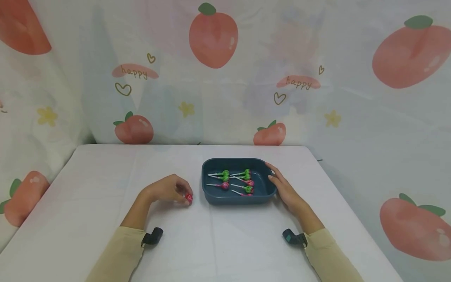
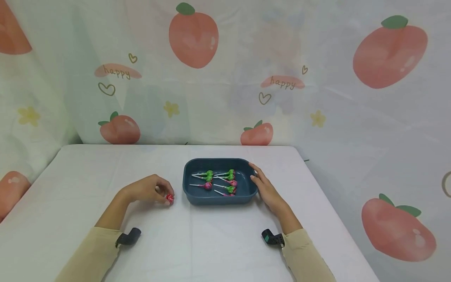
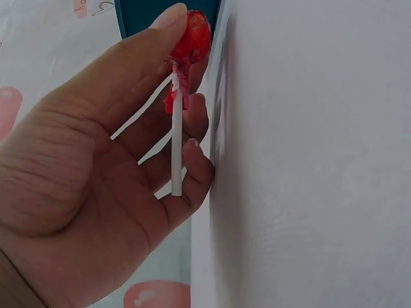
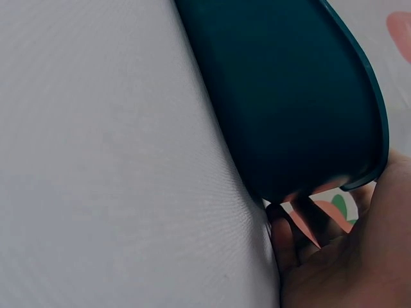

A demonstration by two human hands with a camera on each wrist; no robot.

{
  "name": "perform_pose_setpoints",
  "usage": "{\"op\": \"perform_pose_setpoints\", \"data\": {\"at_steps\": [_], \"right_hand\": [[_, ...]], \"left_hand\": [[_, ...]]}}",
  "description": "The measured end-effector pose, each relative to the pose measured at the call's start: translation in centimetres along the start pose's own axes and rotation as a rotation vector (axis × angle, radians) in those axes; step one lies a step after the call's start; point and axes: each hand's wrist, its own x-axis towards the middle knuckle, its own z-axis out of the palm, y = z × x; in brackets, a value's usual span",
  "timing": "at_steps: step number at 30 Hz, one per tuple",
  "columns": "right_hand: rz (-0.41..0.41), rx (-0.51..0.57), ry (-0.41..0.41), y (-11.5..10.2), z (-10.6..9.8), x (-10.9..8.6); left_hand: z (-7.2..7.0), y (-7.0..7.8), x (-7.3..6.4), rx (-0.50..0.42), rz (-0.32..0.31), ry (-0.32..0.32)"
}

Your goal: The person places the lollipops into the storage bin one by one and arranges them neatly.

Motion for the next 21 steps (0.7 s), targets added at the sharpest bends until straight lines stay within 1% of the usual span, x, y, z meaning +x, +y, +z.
{"op": "perform_pose_setpoints", "data": {"at_steps": [3, 5, 10, 13, 17, 21], "right_hand": [[0.007, -0.003, 0.004, -0.3, 0.0, -0.1], [0.013, 0.001, 0.005, -0.1, -0.1, 0.1], [0.013, 0.001, 0.016, 2.1, -0.4, 1.2], [0.000, -0.001, 0.021, 3.3, -0.4, 1.8], [-0.015, 0.007, 0.017, 3.7, -0.3, 2.1], [-0.018, 0.003, 0.026, 3.8, -0.3, 1.9]], "left_hand": [[-0.3, 0.1, 0.0, -0.018, 0.018, 0.013], [-0.5, 0.2, 0.0, -0.030, 0.023, 0.021], [-1.1, 0.2, 0.0, -0.037, 0.027, 0.059], [-1.5, 0.3, -0.3, -0.026, 0.033, 0.112], [-2.1, 0.7, -0.6, -0.044, 0.049, 0.195], [-2.1, 0.9, -0.3, -0.085, 0.075, 0.235]]}}
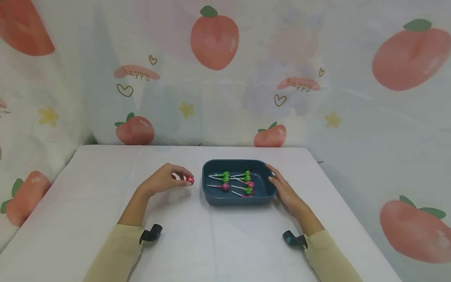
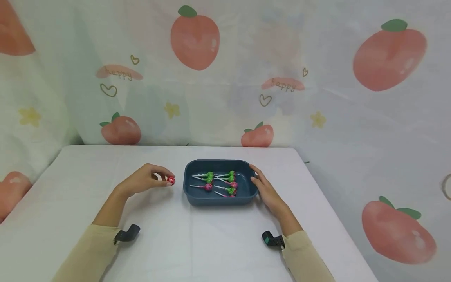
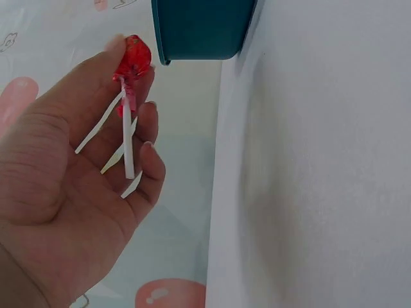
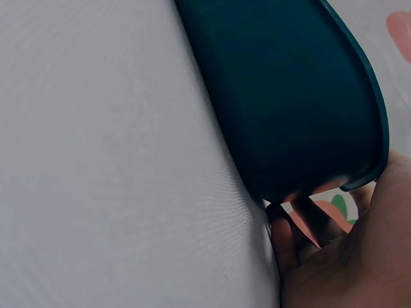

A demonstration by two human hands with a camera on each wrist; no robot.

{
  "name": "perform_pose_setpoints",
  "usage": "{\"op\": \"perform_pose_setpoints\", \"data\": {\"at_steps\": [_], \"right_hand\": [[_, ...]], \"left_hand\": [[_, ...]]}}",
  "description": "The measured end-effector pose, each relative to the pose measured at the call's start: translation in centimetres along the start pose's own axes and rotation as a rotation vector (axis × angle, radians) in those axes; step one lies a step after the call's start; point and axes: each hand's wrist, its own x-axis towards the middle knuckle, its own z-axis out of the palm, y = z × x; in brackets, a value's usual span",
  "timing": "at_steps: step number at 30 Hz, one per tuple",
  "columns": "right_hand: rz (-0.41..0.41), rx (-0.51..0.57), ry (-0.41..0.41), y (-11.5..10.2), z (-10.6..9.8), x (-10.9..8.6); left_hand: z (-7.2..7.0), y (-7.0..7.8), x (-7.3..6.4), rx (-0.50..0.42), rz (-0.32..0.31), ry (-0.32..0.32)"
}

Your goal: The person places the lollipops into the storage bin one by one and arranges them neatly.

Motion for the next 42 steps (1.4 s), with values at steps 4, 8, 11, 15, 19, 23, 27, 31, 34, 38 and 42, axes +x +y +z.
{"op": "perform_pose_setpoints", "data": {"at_steps": [4, 8, 11, 15, 19, 23, 27, 31, 34, 38, 42], "right_hand": [[0.015, 0.006, 0.000, 0.2, 0.0, -0.3], [0.015, 0.020, -0.009, 0.3, 0.1, -0.4], [0.015, 0.017, -0.007, 0.1, 0.2, -0.4], [0.011, 0.011, -0.002, -0.1, 0.1, -0.4], [0.004, 0.005, -0.008, -0.2, 0.0, -0.3], [0.007, 0.001, -0.007, -0.2, 0.2, -0.3], [0.006, 0.000, 0.002, 0.0, 0.2, -0.2], [0.007, 0.001, 0.007, 0.0, 0.2, -0.2], [0.008, 0.002, 0.007, 0.0, 0.1, -0.2], [0.002, -0.001, 0.007, -0.1, 0.1, -0.3], [0.001, -0.003, 0.005, -0.2, 0.1, -0.4]], "left_hand": [[0.5, 0.0, 0.5, -0.013, 0.007, 0.020], [0.9, 0.2, 0.8, -0.006, 0.006, 0.061], [1.2, 0.5, 1.0, -0.001, 0.012, 0.070], [1.3, 1.1, 1.4, 0.013, 0.029, 0.067], [1.3, 1.5, 1.9, 0.018, 0.046, 0.067], [1.6, 2.0, 2.4, 0.024, 0.061, 0.044], [2.1, 2.6, 2.9, 0.036, 0.058, 0.036], [2.6, 3.0, 3.4, 0.040, 0.069, 0.029], [3.0, 3.2, 3.7, 0.040, 0.076, 0.019], [3.4, 3.5, 4.1, 0.041, 0.083, 0.005], [3.9, 4.0, 4.4, 0.033, 0.089, -0.002]]}}
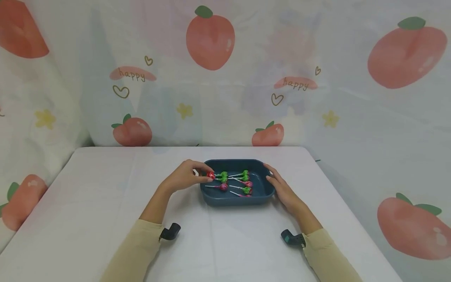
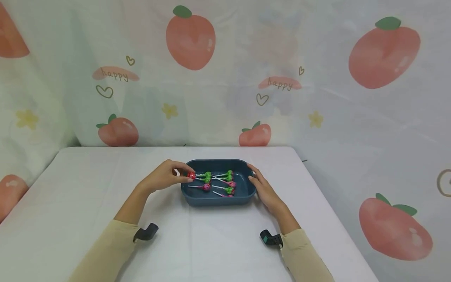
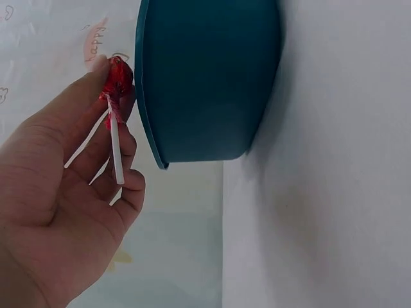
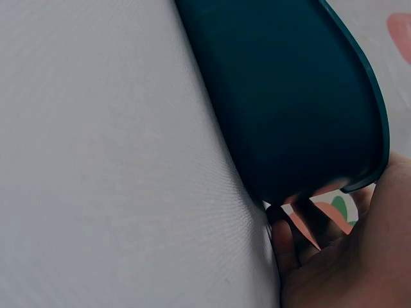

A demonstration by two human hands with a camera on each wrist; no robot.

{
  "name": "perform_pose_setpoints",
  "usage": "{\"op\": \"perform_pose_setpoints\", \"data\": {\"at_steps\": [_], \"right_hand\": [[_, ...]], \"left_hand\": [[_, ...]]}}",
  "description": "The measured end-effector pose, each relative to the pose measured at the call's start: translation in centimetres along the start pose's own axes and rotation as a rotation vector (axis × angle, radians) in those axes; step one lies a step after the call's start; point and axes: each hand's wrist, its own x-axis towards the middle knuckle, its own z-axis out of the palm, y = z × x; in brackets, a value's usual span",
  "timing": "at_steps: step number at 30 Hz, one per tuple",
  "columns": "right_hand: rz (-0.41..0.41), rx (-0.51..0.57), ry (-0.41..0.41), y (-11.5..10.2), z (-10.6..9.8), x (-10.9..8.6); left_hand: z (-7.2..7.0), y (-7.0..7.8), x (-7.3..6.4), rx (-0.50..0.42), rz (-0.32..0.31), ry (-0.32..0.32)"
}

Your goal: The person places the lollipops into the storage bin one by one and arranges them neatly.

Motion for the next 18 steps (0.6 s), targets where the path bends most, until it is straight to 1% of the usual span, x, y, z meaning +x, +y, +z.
{"op": "perform_pose_setpoints", "data": {"at_steps": [12, 18], "right_hand": [[-0.001, -0.006, 0.001, 0.2, -0.1, 0.1], [-0.006, 0.006, 0.002, 0.4, -0.1, 0.3]], "left_hand": [[1.5, 1.1, 1.5, 0.027, 0.002, -0.005], [2.5, 1.4, 1.9, 0.025, 0.017, -0.031]]}}
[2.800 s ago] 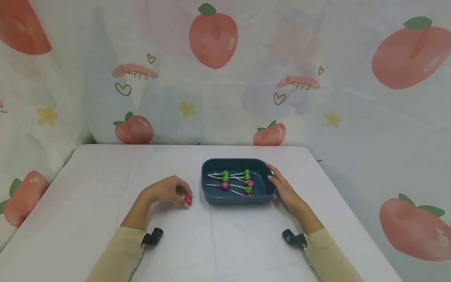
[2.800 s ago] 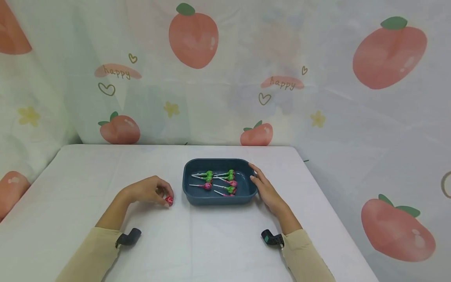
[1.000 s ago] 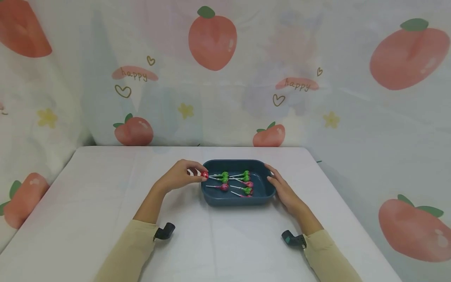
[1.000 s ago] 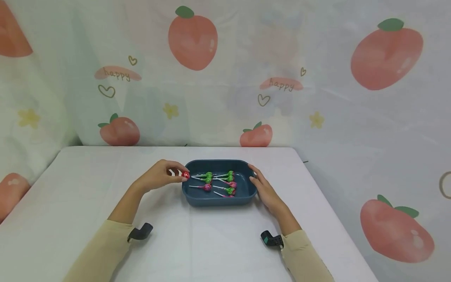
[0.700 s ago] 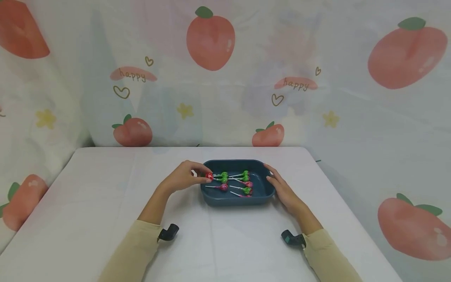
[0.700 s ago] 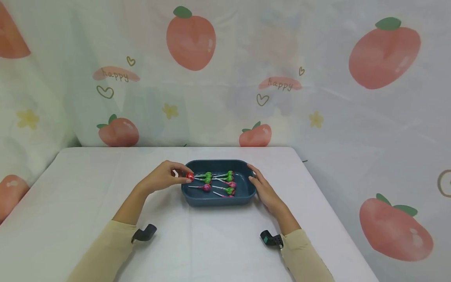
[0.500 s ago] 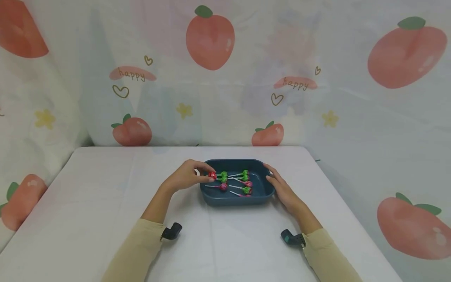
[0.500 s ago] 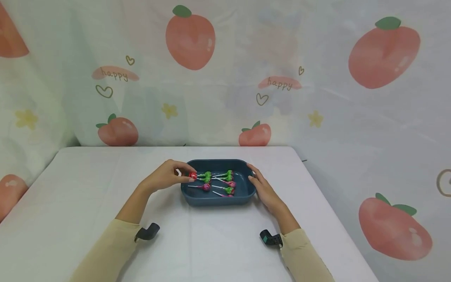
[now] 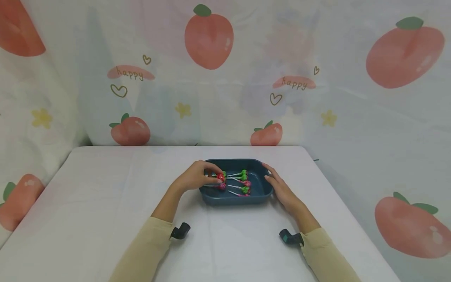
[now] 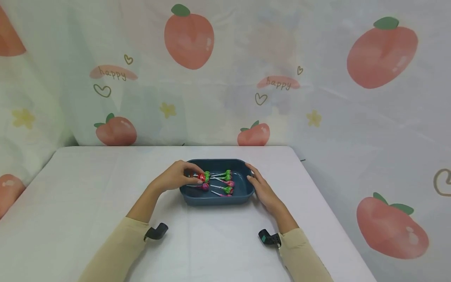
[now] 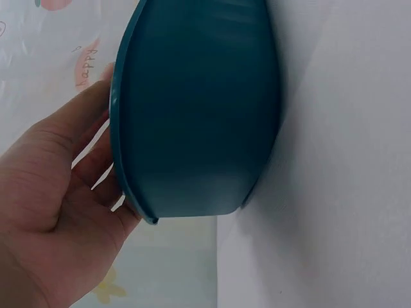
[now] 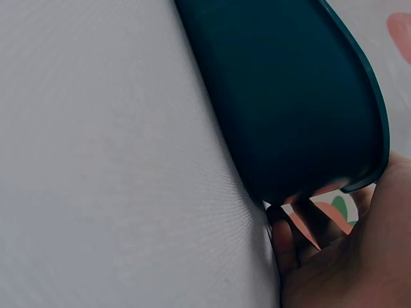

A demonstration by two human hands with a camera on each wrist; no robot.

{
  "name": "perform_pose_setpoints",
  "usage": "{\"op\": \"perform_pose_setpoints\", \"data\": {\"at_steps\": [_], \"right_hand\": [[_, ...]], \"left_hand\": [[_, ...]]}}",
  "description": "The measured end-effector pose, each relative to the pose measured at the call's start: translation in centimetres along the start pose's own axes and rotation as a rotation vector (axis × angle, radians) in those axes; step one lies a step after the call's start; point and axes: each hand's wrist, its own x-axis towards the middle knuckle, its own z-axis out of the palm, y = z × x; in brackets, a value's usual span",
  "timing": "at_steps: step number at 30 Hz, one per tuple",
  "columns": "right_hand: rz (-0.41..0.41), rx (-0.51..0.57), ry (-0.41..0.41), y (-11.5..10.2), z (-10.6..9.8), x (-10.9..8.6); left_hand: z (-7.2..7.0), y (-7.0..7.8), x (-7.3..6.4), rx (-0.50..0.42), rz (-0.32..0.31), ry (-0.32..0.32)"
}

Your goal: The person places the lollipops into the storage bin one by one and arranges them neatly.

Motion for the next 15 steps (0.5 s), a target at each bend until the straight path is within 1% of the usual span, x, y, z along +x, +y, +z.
{"op": "perform_pose_setpoints", "data": {"at_steps": [7, 10, 15], "right_hand": [[0.004, -0.007, 0.006, 0.1, -0.1, 0.1], [0.004, -0.005, 0.006, 0.1, -0.2, 0.1], [0.012, 0.002, 0.007, 0.0, 0.0, 0.0]], "left_hand": [[0.7, 0.3, 0.5, -0.005, 0.047, -0.011], [1.1, 0.2, 0.7, 0.001, 0.043, -0.020], [1.6, 0.0, 0.7, 0.039, 0.041, -0.031]]}}
